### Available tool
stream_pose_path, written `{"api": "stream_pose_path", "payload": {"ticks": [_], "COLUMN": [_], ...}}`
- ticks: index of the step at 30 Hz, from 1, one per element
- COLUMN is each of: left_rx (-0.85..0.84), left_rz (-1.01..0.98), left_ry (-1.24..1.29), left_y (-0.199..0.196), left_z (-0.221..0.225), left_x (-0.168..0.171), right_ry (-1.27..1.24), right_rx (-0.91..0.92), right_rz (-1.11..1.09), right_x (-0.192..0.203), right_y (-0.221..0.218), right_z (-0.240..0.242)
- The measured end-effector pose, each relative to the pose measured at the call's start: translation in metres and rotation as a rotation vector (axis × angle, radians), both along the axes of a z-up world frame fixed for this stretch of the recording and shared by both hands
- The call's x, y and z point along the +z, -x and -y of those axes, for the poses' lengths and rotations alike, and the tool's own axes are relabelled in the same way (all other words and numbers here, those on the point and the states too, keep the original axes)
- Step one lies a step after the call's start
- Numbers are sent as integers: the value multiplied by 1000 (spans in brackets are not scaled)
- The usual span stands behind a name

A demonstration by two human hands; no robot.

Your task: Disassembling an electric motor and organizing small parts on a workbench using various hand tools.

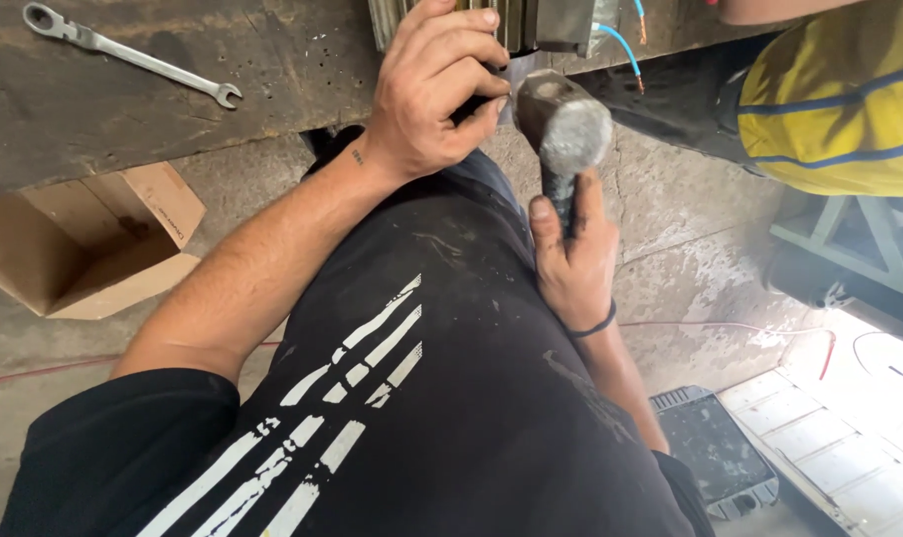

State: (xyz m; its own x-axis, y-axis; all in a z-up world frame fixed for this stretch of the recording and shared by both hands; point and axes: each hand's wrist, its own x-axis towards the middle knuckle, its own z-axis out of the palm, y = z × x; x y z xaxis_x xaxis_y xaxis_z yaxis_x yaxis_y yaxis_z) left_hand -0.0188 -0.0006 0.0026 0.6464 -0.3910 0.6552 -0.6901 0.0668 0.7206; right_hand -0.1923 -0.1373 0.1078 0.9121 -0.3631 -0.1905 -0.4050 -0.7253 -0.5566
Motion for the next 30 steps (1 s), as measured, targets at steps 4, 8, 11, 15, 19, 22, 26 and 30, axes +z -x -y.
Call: {"api": "stream_pose_path", "payload": {"ticks": [4,8,11,15,19,22,26,30], "left_rx": [9,-14,-16,-6,5,-16,4,10], "left_rz": [-8,-4,11,18,40,12,14,30], "left_ry": [-1,19,12,9,39,18,-9,10], "left_y": [3,1,-1,2,-1,-1,0,3], "left_z": [0,-2,2,-2,0,0,1,1], "left_x": [-5,-4,-5,-8,-4,-5,-7,-10], "right_ry": [9,61,-25,20,41,31,14,71], "right_rx": [-4,-4,-24,-49,-94,-42,-43,-48], "right_rz": [-6,44,-6,-68,-125,-13,-56,-56], "right_x": [3,-5,5,4,4,0,-3,-5], "right_y": [0,7,-6,-3,-2,0,-1,2], "right_z": [-3,0,-4,-7,-4,-5,-2,-3]}}
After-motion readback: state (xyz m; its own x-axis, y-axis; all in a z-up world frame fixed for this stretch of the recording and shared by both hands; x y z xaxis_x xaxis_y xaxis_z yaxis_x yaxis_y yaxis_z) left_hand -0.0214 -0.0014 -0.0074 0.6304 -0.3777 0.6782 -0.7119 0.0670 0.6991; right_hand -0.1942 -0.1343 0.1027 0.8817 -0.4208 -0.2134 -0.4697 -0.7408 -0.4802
